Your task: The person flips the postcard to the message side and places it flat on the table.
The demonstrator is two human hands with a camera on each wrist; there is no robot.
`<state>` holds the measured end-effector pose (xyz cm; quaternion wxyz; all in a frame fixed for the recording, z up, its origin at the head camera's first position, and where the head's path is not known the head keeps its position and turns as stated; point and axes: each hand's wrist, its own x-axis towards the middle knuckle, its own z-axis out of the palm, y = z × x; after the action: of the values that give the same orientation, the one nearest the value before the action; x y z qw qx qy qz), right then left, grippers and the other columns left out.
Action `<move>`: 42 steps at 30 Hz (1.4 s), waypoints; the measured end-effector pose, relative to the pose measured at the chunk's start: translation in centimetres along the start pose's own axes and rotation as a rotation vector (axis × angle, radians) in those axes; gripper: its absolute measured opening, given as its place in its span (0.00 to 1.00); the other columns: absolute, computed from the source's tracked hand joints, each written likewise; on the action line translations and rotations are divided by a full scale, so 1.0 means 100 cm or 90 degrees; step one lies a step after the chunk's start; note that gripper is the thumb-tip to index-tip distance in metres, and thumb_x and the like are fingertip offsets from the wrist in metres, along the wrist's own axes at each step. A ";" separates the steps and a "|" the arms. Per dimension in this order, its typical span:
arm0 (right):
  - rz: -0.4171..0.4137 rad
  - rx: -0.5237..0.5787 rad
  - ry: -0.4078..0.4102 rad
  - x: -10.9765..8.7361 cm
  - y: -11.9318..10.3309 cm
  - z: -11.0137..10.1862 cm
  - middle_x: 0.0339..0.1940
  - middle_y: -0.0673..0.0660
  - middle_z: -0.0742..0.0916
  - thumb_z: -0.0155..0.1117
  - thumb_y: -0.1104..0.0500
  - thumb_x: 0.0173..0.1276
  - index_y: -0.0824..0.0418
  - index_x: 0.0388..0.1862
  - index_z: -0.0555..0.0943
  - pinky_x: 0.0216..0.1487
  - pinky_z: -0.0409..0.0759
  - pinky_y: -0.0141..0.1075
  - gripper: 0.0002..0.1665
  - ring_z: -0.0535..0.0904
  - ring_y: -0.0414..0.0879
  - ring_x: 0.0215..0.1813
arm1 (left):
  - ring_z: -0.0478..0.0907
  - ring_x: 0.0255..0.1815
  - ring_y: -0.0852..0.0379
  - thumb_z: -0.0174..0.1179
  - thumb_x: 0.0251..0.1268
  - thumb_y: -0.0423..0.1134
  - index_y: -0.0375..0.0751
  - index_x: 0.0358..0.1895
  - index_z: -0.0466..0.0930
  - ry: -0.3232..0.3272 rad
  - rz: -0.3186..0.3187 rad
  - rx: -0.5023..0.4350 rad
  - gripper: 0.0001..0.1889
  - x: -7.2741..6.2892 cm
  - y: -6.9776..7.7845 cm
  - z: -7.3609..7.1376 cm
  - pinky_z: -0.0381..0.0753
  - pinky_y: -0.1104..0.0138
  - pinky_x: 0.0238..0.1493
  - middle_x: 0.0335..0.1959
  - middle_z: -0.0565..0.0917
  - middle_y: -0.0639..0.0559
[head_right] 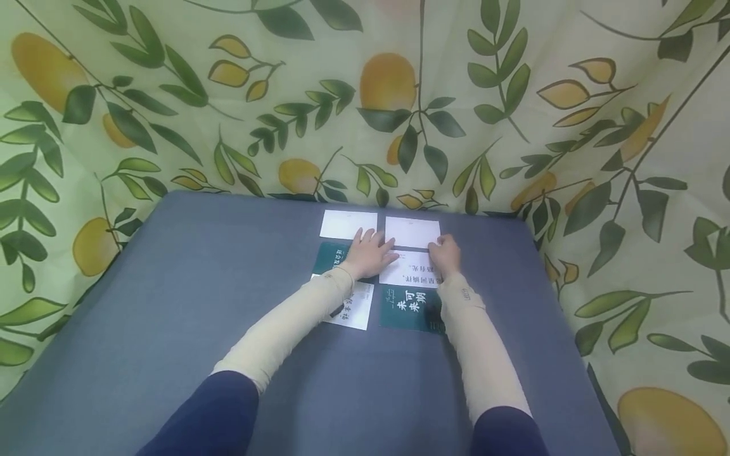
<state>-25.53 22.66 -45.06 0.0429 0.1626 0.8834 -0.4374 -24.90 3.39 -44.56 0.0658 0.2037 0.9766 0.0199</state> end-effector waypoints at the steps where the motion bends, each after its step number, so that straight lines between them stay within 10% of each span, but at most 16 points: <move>1: -0.001 0.013 0.004 0.001 0.000 0.001 0.40 0.62 0.79 0.46 0.55 0.71 0.67 0.66 0.62 0.32 0.71 0.30 0.29 0.73 0.43 0.32 | 0.47 0.76 0.51 0.29 0.70 0.64 0.62 0.72 0.53 0.005 0.001 -0.013 0.30 -0.001 -0.002 -0.001 0.40 0.52 0.76 0.74 0.55 0.52; 11: -0.085 0.112 0.041 0.047 0.032 0.030 0.46 0.56 0.77 0.52 0.37 0.66 0.54 0.68 0.63 0.37 0.76 0.29 0.37 0.76 0.44 0.43 | 0.52 0.74 0.46 0.33 0.71 0.62 0.54 0.70 0.60 0.129 -0.021 -0.172 0.30 -0.029 -0.019 -0.019 0.51 0.50 0.73 0.73 0.57 0.45; 18: -0.082 0.168 -0.057 -0.037 -0.030 0.028 0.57 0.64 0.72 0.54 0.46 0.69 0.61 0.68 0.59 0.58 0.76 0.46 0.35 0.73 0.56 0.57 | 0.54 0.72 0.43 0.42 0.71 0.57 0.46 0.69 0.62 0.175 -0.042 -0.272 0.29 -0.057 -0.035 -0.023 0.61 0.47 0.68 0.72 0.59 0.40; 23: -0.074 0.222 -0.116 -0.062 -0.049 0.034 0.61 0.65 0.69 0.54 0.54 0.69 0.62 0.70 0.55 0.66 0.70 0.47 0.35 0.70 0.58 0.62 | 0.55 0.71 0.40 0.46 0.70 0.54 0.42 0.68 0.63 0.186 -0.065 -0.315 0.29 -0.073 -0.048 -0.022 0.62 0.47 0.67 0.71 0.59 0.38; 42: -0.036 0.242 -0.249 -0.091 -0.046 0.072 0.75 0.65 0.55 0.56 0.53 0.68 0.59 0.75 0.44 0.72 0.58 0.51 0.44 0.54 0.60 0.74 | 0.42 0.74 0.33 0.36 0.73 0.55 0.36 0.72 0.51 0.073 -0.174 -0.572 0.33 -0.090 -0.077 0.003 0.47 0.39 0.71 0.73 0.47 0.31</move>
<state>-18.89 12.16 -44.02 0.1690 0.0553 0.7644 -0.6197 -19.70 -7.32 -44.30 0.0956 0.0229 0.8911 0.4430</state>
